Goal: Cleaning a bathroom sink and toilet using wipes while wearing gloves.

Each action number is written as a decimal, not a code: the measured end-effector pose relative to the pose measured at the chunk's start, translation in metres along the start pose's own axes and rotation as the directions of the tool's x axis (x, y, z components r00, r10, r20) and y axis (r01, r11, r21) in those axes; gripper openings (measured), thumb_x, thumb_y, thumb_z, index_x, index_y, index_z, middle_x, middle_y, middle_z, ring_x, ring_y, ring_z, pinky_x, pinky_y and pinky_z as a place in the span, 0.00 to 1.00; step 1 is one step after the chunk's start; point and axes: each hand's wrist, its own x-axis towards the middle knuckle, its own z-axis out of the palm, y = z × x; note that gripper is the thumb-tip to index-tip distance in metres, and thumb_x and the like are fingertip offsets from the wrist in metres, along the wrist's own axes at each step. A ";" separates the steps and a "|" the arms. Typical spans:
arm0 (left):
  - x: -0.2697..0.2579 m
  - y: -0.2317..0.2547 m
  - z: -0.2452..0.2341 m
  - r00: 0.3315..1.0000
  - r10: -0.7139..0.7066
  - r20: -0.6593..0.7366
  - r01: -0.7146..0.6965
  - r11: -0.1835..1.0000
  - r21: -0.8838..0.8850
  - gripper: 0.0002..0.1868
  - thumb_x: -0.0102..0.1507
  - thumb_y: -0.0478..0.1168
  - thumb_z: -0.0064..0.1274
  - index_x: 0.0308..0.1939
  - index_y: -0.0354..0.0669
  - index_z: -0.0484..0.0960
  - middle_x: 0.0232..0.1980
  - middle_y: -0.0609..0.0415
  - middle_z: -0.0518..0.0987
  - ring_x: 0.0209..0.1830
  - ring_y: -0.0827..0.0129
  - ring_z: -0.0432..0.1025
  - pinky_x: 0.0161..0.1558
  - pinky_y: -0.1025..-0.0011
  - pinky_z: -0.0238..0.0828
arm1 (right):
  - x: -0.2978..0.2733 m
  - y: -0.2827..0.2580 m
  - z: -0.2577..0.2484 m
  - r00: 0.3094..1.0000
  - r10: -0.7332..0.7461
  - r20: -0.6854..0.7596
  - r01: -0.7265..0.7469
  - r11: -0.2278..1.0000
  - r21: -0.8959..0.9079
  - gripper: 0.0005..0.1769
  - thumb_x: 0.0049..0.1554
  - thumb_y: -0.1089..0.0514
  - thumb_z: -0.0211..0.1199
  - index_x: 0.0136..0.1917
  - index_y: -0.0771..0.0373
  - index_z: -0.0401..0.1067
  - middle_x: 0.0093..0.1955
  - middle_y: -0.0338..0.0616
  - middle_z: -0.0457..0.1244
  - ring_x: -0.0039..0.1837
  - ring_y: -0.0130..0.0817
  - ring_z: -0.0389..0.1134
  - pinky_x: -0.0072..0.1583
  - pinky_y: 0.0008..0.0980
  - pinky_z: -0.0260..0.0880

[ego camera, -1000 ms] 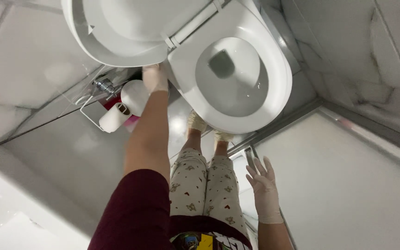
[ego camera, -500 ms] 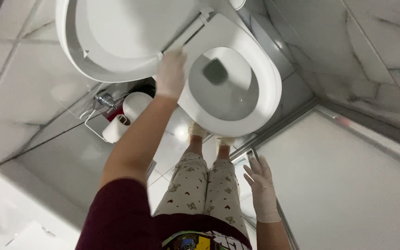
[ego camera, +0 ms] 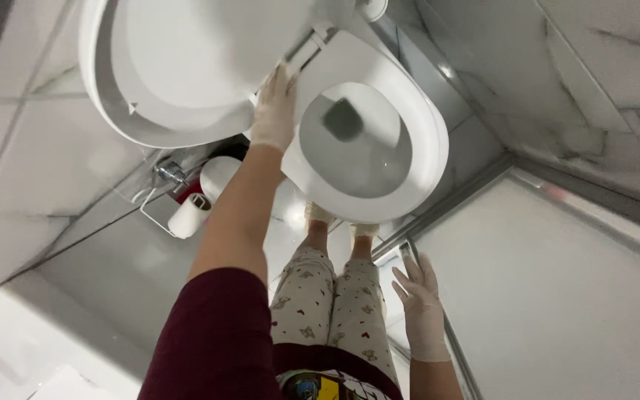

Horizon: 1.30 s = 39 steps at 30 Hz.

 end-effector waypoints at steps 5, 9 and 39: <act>-0.038 -0.023 0.006 0.985 0.001 0.174 -0.158 0.425 0.891 0.40 0.57 0.24 0.47 0.75 0.35 0.57 0.80 0.40 0.52 0.78 0.58 0.52 0.69 0.69 0.52 | -0.007 0.002 -0.004 1.000 0.009 0.005 -0.009 1.000 -0.002 0.45 0.52 0.62 0.51 0.82 0.62 0.45 0.80 0.55 0.52 0.75 0.47 0.58 0.73 0.47 0.57; -0.052 -0.065 0.043 0.997 0.041 0.067 -0.077 0.673 0.736 0.31 0.64 0.30 0.47 0.72 0.28 0.64 0.69 0.38 0.69 0.68 0.55 0.66 0.64 0.65 0.63 | -0.021 -0.006 -0.017 0.999 -0.031 0.019 0.031 0.999 0.029 0.45 0.52 0.62 0.51 0.81 0.63 0.45 0.79 0.57 0.52 0.75 0.48 0.59 0.73 0.48 0.57; -0.026 0.003 -0.010 0.966 -0.233 -0.112 0.179 0.915 -0.362 0.22 0.69 0.30 0.48 0.67 0.45 0.79 0.67 0.41 0.75 0.66 0.53 0.71 0.67 0.64 0.68 | 0.218 0.059 -0.044 0.987 0.088 -0.136 -0.081 0.995 0.054 0.34 0.61 0.50 0.56 0.77 0.62 0.57 0.66 0.46 0.63 0.67 0.39 0.65 0.66 0.42 0.64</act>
